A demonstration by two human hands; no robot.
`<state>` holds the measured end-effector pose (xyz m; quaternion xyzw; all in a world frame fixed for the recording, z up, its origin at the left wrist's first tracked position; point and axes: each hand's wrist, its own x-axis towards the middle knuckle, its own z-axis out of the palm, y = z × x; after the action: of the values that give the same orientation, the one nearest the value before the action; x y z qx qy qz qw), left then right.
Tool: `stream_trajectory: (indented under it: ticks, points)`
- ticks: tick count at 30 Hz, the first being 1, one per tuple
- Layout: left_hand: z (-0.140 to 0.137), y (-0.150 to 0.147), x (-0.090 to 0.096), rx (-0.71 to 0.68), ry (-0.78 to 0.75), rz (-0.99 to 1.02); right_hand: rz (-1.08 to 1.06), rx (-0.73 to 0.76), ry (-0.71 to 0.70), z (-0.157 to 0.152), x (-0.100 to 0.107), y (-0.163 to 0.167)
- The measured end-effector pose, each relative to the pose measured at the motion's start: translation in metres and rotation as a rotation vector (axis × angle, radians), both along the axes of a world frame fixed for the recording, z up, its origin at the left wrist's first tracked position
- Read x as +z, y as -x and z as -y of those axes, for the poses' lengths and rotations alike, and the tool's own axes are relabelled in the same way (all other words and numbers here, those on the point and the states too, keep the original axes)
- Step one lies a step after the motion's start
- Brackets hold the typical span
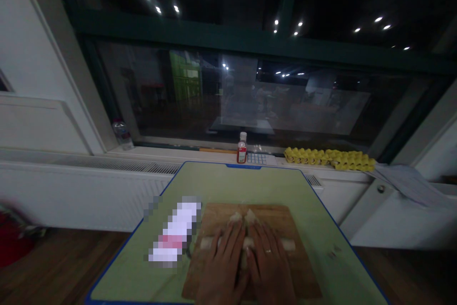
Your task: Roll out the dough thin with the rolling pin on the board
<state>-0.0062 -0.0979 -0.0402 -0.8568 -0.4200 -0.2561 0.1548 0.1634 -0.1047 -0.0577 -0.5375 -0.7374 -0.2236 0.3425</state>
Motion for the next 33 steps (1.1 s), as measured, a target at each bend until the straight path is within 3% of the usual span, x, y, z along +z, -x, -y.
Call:
stream_trajectory:
  ticks: [4,7,10,14,17,20,23,29,33]
  points:
    - [0.016,0.009,-0.031,0.015,-0.076,-0.076,0.070,-0.017,-0.108,0.019,-0.028,-0.009]
    - [0.019,0.012,-0.036,0.017,-0.078,-0.100,0.113,0.002,-0.101,0.022,-0.031,-0.013]
    - [0.010,0.009,-0.021,-0.001,-0.018,-0.098,0.127,0.036,-0.064,0.013,-0.014,-0.011]
    - [-0.010,-0.002,0.012,0.050,0.129,-0.040,0.027,-0.002,0.051,-0.010,0.010,-0.004]
    - [-0.020,-0.009,0.032,0.103,0.269,-0.010,-0.055,-0.027,0.107,-0.023,0.017,0.003]
    - [-0.021,-0.011,0.037,0.100,0.275,-0.003,-0.131,-0.053,0.116,-0.026,0.018,0.008]
    - [-0.015,-0.006,0.024,0.078,0.167,-0.002,-0.124,-0.032,0.078,-0.017,0.014,0.007]
    - [0.009,0.007,-0.029,-0.003,-0.036,-0.050,0.129,0.046,-0.114,0.010,-0.015,-0.014]
    - [0.014,0.008,-0.032,0.037,-0.021,-0.047,0.133,0.038,-0.148,0.013,-0.021,-0.017]
